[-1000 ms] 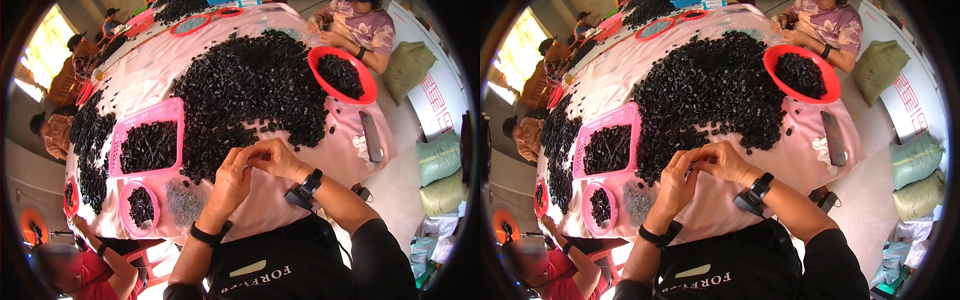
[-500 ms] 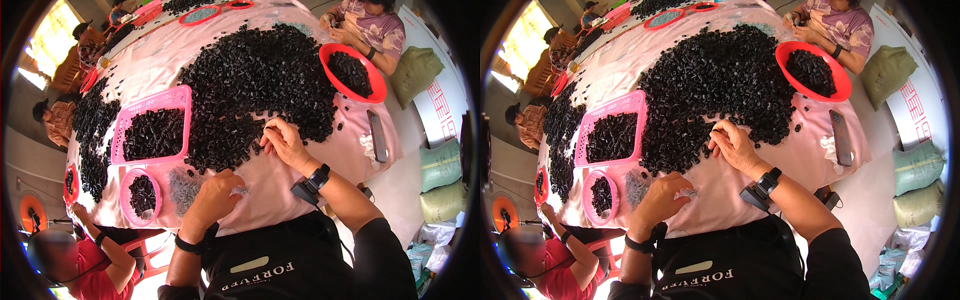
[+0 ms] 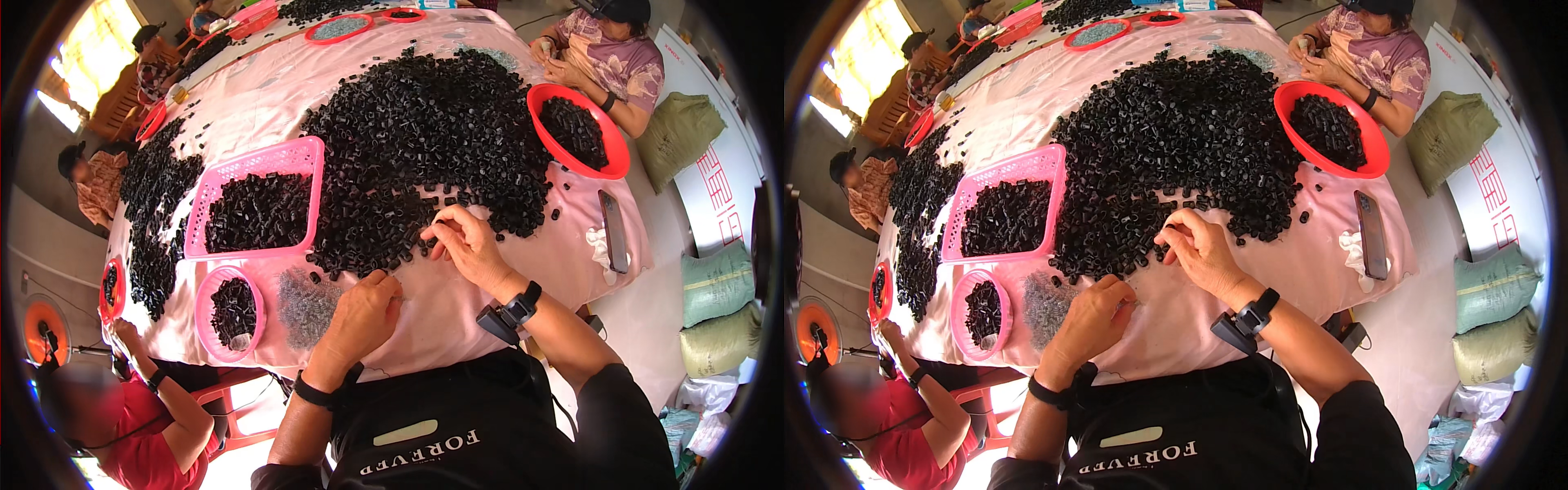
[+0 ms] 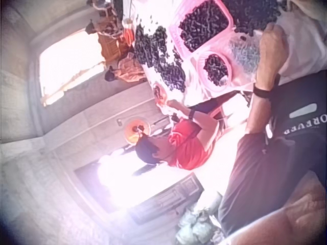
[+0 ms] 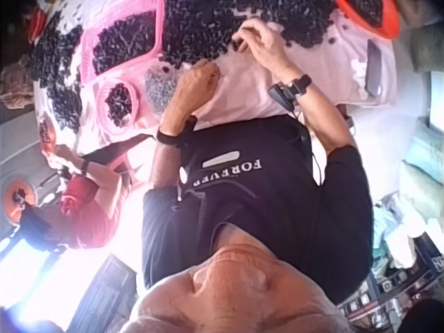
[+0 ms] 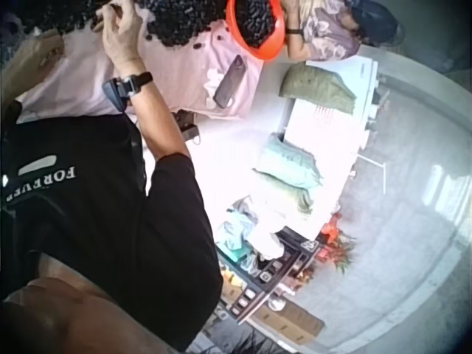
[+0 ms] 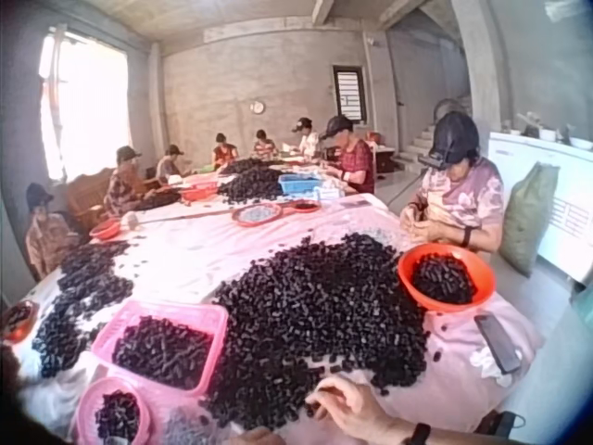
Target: Sorting and inspecting black plastic shoe components at a large assembly table with other workers.
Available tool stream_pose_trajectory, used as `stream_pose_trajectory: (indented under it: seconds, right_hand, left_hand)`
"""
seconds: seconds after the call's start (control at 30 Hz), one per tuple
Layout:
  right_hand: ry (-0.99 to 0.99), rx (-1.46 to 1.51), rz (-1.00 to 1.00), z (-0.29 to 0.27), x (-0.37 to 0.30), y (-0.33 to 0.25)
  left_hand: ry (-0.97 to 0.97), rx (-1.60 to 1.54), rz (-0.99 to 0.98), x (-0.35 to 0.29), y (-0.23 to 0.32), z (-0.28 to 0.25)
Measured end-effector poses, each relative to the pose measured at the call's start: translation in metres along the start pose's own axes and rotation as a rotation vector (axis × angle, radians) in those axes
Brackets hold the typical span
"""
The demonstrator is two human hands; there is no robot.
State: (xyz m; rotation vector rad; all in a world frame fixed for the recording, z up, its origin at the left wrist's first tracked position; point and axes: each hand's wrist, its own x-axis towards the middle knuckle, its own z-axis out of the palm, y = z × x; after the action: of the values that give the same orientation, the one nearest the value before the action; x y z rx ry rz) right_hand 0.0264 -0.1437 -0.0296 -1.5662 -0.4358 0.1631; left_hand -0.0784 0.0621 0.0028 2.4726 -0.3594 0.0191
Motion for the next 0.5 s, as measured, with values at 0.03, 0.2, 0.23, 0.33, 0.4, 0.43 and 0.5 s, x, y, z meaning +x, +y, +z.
stream_pose_trajectory:
  seconds: [0.03,0.2,0.23,0.33,0.4,0.43,0.5]
  right_hand:
    - [-0.001,0.001,0.000,0.000,-0.001,0.000]
    - [-0.075,0.044,0.066,-0.008,-0.006,0.002]
    - [-0.074,0.047,0.067,-0.007,-0.007,0.003]
    - [-0.252,0.101,0.097,-0.003,-0.011,0.006]
    - [-0.344,-0.131,0.016,0.000,-0.010,0.002]
    - [-0.344,-0.129,0.039,0.000,-0.010,-0.001]
    - [-0.341,-0.115,0.056,0.000,-0.010,0.003]
  left_hand:
    - [0.000,0.001,-0.001,0.000,-0.002,0.001]
    - [0.105,-0.139,-0.003,0.007,-0.009,-0.001]
    - [0.102,-0.138,-0.004,0.010,-0.007,-0.004]
    - [0.153,-0.271,-0.046,0.017,0.002,-0.009]
    - [0.209,-0.369,-0.086,0.021,0.005,-0.009]
    - [0.202,-0.370,-0.084,0.024,0.007,-0.010]
    - [0.190,-0.346,-0.082,0.030,0.012,-0.011]
